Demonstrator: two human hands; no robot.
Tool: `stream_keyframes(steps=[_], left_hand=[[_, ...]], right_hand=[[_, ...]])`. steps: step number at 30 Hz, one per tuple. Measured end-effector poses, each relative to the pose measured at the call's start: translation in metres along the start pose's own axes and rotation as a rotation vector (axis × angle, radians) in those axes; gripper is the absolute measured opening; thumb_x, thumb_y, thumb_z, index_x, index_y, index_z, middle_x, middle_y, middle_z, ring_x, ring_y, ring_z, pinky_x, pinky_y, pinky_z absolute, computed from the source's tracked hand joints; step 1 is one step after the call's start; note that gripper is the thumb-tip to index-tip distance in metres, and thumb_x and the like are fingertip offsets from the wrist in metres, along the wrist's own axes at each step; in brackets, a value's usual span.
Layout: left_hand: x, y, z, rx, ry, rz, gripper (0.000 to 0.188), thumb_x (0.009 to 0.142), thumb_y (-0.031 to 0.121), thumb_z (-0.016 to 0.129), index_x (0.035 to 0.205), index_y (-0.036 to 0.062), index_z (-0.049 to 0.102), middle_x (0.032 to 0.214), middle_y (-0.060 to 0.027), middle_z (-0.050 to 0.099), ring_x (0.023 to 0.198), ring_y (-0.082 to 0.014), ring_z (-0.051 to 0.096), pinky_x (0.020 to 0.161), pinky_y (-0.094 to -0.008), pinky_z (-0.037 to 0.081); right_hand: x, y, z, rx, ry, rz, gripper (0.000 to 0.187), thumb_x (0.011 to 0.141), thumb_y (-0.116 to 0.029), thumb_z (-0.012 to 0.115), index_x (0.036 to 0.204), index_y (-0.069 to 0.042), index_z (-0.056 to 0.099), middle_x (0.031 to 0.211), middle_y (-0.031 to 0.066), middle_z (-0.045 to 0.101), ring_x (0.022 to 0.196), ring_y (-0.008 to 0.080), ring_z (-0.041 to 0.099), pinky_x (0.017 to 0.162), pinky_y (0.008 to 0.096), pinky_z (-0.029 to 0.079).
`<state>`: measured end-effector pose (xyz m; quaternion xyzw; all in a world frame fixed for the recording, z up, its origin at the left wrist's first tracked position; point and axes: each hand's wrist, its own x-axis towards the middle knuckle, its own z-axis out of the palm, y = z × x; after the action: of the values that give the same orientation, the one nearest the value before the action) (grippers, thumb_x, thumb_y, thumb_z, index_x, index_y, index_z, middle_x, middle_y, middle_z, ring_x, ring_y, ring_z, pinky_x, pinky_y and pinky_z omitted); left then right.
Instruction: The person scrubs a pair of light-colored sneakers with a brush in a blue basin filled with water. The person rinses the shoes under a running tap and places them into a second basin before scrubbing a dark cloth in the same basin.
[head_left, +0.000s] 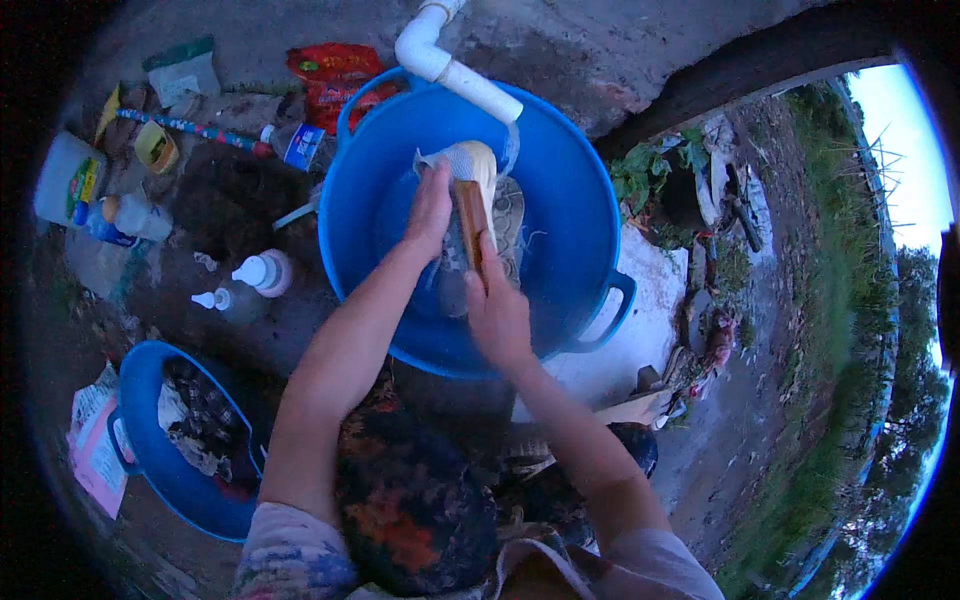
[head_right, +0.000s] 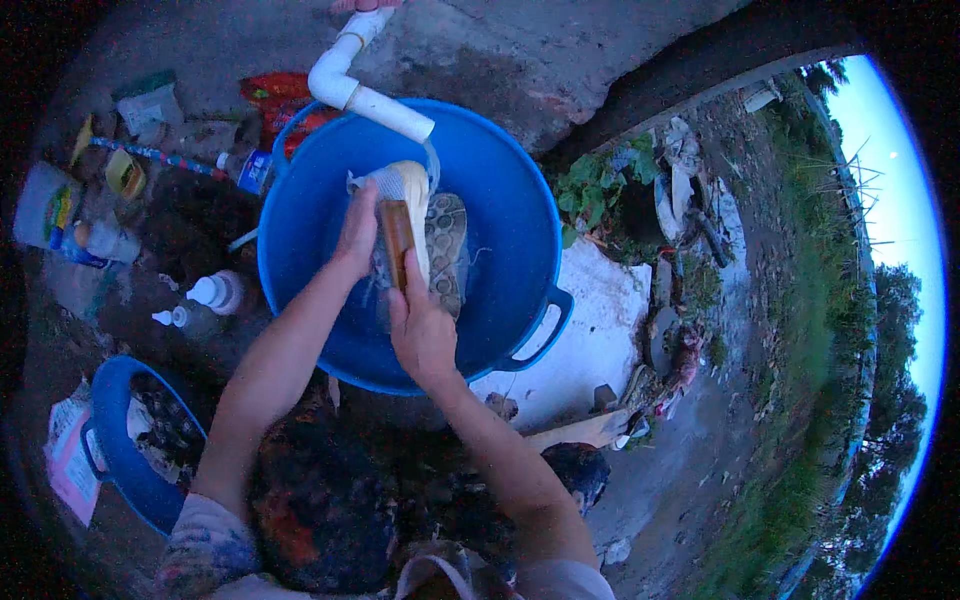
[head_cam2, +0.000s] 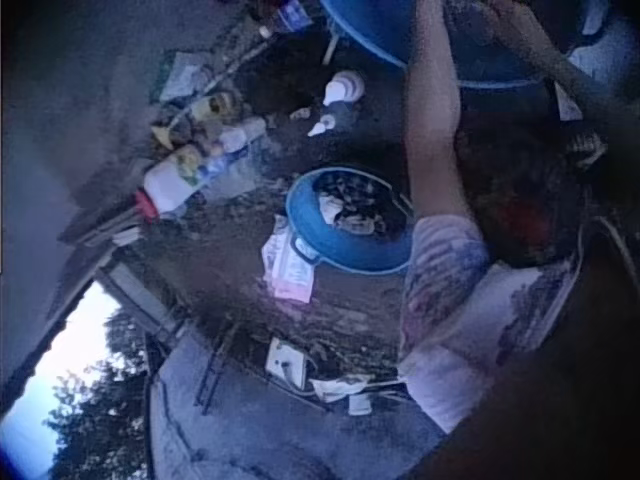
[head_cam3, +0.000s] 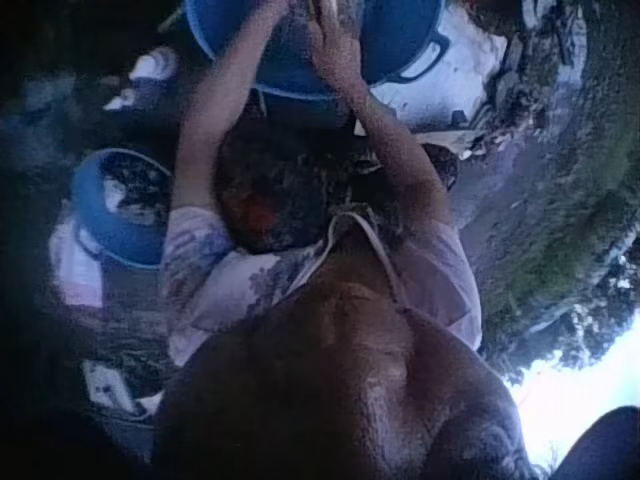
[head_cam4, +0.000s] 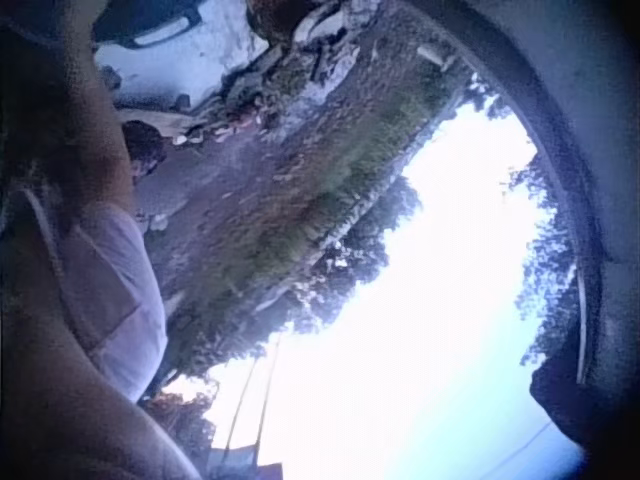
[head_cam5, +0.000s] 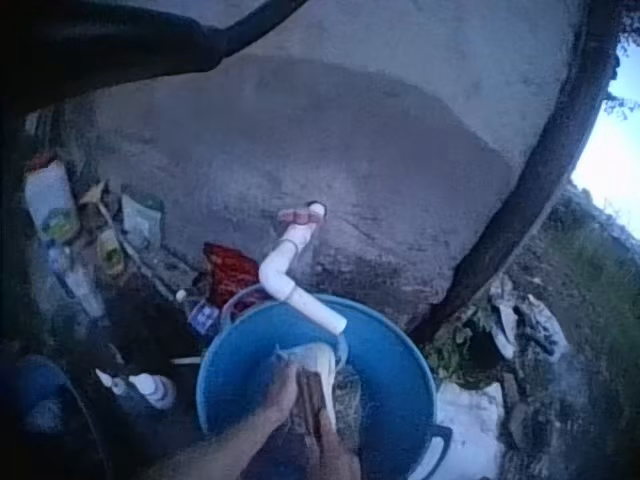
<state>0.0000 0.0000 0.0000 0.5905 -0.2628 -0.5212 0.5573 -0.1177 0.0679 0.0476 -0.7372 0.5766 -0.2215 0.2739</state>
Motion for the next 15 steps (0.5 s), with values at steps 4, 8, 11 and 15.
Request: stream_keyframes(steps=[4,8,11,15], left_hand=[[0.005,0.006,-0.001,-0.049,-0.119,-0.001,0.06,0.091,0.049,0.034,0.131,0.0039,0.039,0.129,-0.0136,0.044,0.118,-0.0257,0.041,0.097,-0.0362,0.032],[-0.002,0.011,-0.008,-0.379,-0.104,-0.198,0.057,0.088,0.051,0.042,0.123,0.0053,0.046,0.119,-0.0104,0.05,0.106,-0.0217,0.048,0.089,-0.0366,0.038],[-0.004,0.007,-0.007,-0.415,-0.058,-0.249,0.052,0.09,0.046,0.041,0.122,0.0049,0.049,0.12,-0.0118,0.05,0.107,-0.0217,0.048,0.09,-0.034,0.038],[-0.005,-0.001,0.013,-0.311,-0.25,-0.144,0.05,0.09,0.042,0.043,0.121,0.0038,0.048,0.117,-0.0128,0.051,0.107,-0.0216,0.048,0.089,-0.0353,0.038]], right_hand=[[0.052,-0.006,-0.007,-0.092,0.053,-0.029,0.047,0.09,-0.018,0.048,0.134,-0.008,0.036,0.087,0.0255,0.061,0.073,0.0339,0.064,0.063,0.0392,0.051],[0.023,0.002,0.013,-0.015,0.131,-0.102,0.055,0.086,-0.02,0.05,0.137,-0.01,0.03,0.076,0.0248,0.061,0.066,0.0387,0.061,0.06,0.0456,0.049],[-0.003,0.02,0.019,-0.101,0.169,-0.263,0.055,0.086,-0.019,0.052,0.136,-0.01,0.032,0.077,0.0244,0.061,0.066,0.0386,0.061,0.058,0.045,0.048],[0.067,-0.006,-0.023,-0.062,0.202,-0.008,0.043,0.091,-0.023,0.044,0.131,-0.009,0.04,0.082,0.0237,0.061,0.072,0.0405,0.06,0.061,0.0463,0.046]])
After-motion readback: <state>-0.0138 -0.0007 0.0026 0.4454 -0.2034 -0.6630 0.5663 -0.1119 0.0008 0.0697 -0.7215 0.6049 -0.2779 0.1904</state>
